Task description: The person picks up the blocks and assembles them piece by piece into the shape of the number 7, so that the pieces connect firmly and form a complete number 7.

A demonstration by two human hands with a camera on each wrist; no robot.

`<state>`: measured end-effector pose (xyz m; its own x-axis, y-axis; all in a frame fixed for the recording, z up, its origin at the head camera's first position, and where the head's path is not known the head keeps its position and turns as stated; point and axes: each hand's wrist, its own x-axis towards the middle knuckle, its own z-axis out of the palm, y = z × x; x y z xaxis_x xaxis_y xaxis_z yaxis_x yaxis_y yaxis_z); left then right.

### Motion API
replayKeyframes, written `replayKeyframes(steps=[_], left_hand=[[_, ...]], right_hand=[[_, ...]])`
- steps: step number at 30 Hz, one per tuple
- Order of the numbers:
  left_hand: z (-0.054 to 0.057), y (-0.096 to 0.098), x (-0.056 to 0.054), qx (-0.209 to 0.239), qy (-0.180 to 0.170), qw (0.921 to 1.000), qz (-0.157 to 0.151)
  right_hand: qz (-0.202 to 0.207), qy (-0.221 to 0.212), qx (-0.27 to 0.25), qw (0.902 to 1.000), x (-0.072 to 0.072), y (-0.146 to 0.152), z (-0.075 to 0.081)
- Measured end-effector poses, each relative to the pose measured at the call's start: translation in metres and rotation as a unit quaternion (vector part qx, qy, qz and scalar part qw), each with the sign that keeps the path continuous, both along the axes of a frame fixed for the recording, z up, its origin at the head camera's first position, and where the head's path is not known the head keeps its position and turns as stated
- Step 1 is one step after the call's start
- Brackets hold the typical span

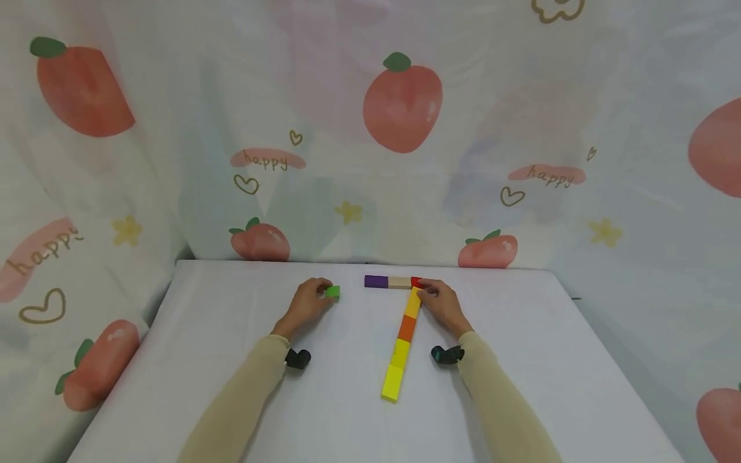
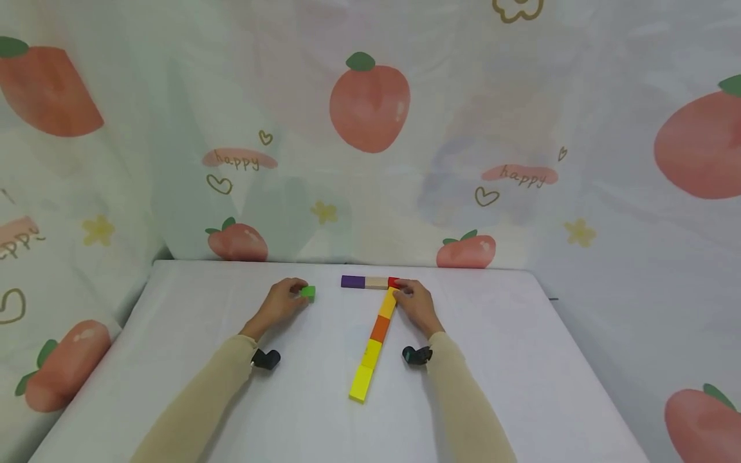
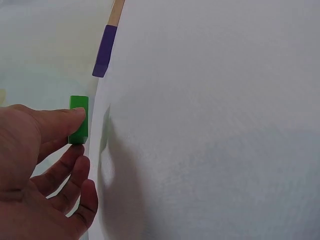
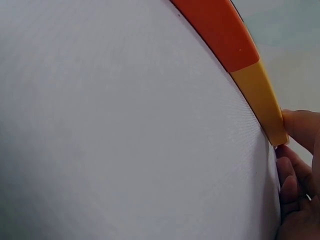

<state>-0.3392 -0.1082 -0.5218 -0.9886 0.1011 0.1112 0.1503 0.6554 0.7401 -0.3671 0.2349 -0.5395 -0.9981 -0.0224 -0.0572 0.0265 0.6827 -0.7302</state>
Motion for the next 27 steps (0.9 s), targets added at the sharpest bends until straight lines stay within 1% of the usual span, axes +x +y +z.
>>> replayKeyframes(steps=[2, 8, 14, 21, 27], left_hand=[[0.001, 0.002, -0.001, 0.002, 0.003, 1.0, 0.001], [0.003, 0.009, -0.002, 0.009, -0.011, 0.9999, 0.003], [0.001, 0.017, -0.008, 0.006, 0.001, 1.0, -0.005], [0.002, 0.024, -0.011, 0.002, 0.0, 1.0, -0.003], [0.001, 0.032, -0.017, -0.01, -0.011, 0.9999, -0.001]], right_hand=[[0.001, 0.007, 0.0, 1.0, 0.0, 0.001, -0.001], [0.006, 0.002, 0.004, 1.0, -0.001, 0.002, -0.002], [0.006, 0.01, 0.0, 0.9999, -0.002, 0.003, 0.0], [0.006, -0.005, 0.001, 1.0, -0.003, 0.002, 0.003], [0.003, -0.009, -0.002, 0.9999, -0.002, 0.002, 0.001]])
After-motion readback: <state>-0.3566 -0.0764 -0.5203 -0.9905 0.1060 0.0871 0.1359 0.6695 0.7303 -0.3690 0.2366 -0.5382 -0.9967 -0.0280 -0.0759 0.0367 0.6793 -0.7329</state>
